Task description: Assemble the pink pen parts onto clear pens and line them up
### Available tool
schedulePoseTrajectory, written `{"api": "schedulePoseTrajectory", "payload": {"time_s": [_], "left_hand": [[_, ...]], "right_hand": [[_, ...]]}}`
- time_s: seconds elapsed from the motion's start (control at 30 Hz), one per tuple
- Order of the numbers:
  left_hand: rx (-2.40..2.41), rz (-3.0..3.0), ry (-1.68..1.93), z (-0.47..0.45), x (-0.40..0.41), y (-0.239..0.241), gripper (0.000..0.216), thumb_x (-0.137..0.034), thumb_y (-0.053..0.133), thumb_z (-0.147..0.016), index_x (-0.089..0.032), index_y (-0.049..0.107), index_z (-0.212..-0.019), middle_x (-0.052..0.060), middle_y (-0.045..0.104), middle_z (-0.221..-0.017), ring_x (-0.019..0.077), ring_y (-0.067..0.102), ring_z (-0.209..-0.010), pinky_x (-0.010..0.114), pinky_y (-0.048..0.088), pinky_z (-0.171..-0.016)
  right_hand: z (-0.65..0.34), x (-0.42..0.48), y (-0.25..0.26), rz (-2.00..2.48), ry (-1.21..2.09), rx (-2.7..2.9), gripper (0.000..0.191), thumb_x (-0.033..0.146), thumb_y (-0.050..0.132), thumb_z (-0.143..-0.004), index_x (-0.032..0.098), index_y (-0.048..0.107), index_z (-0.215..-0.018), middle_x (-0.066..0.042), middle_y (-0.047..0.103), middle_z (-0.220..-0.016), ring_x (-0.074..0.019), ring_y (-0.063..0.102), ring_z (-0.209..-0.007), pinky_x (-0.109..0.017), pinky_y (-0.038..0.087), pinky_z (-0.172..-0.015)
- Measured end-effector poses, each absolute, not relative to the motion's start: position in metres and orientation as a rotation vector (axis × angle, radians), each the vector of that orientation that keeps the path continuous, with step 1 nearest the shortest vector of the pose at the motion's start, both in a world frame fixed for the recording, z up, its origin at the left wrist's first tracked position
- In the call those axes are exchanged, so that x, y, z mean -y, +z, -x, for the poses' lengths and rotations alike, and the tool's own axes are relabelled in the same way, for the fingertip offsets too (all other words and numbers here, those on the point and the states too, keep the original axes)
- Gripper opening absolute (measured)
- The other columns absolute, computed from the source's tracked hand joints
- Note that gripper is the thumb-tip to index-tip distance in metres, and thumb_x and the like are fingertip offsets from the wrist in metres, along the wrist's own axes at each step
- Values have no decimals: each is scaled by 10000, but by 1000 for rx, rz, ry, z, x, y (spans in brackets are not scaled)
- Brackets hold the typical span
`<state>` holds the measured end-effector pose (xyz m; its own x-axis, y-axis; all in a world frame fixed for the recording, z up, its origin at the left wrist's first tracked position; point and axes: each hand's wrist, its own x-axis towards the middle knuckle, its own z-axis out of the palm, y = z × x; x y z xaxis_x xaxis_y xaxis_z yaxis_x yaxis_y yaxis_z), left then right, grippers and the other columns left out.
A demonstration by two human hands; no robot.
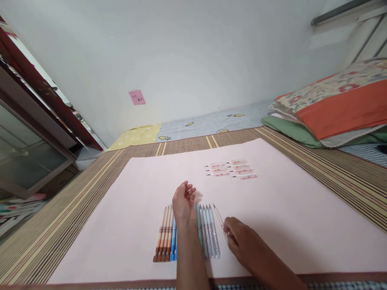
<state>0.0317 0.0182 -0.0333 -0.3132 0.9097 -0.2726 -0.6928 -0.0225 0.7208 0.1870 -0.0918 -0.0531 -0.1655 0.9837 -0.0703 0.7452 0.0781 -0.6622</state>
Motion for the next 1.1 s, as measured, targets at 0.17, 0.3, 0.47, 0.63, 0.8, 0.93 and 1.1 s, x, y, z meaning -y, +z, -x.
{"api": "schedulePoseTrajectory", "payload": {"time_s": [0.17,0.3,0.47,0.63,0.8,0.93,1.1], "left_hand": [[-955,-297,1641,-31,-19,-33,176,-202,701,-734,-100,686,-877,40,667,-713,108,631,-585,176,449,-509],[-949,-287,1641,-31,-19,-32,152,-187,679,-757,-97,680,-879,38,667,-709,106,634,-582,174,456,-518],[-941,-290,1627,-32,-19,-31,152,-192,678,-759,-98,682,-879,36,664,-704,104,632,-580,168,448,-511],[-948,-283,1638,-32,-20,-33,166,-198,692,-743,-105,685,-879,36,670,-714,102,634,-589,173,455,-527],[-928,-283,1626,-34,-20,-33,165,-201,689,-741,-102,686,-873,38,667,-705,104,632,-585,174,446,-519],[-935,-281,1623,-35,-19,-33,156,-201,681,-749,-104,688,-871,39,669,-708,103,633,-589,173,443,-519],[-931,-270,1623,-35,-17,-31,140,-194,682,-749,-105,693,-857,39,669,-700,101,630,-585,172,449,-524]], "right_hand": [[-187,90,-62,1816,771,1962,177,105,510,-728,227,394,-780,-12,569,-751,-153,515,-644,-260,309,-609],[-193,87,-68,1874,748,1944,161,106,483,-773,228,379,-754,-4,563,-692,-149,510,-608,-262,281,-585],[-190,84,-71,1800,870,1865,158,94,507,-758,226,443,-816,36,542,-622,-141,521,-586,-242,299,-571],[-181,87,-78,1722,863,1860,179,83,491,-748,229,452,-845,49,519,-619,-133,508,-582,-234,303,-571],[-175,91,-76,1703,798,1914,190,72,478,-728,232,431,-818,55,478,-614,-126,457,-565,-243,261,-564],[-172,92,-72,1692,815,1921,210,62,470,-715,234,432,-830,59,466,-617,-125,443,-562,-241,256,-562],[-173,91,-71,1647,821,1920,191,76,473,-734,235,423,-827,57,472,-630,-126,454,-576,-235,275,-573]]}}
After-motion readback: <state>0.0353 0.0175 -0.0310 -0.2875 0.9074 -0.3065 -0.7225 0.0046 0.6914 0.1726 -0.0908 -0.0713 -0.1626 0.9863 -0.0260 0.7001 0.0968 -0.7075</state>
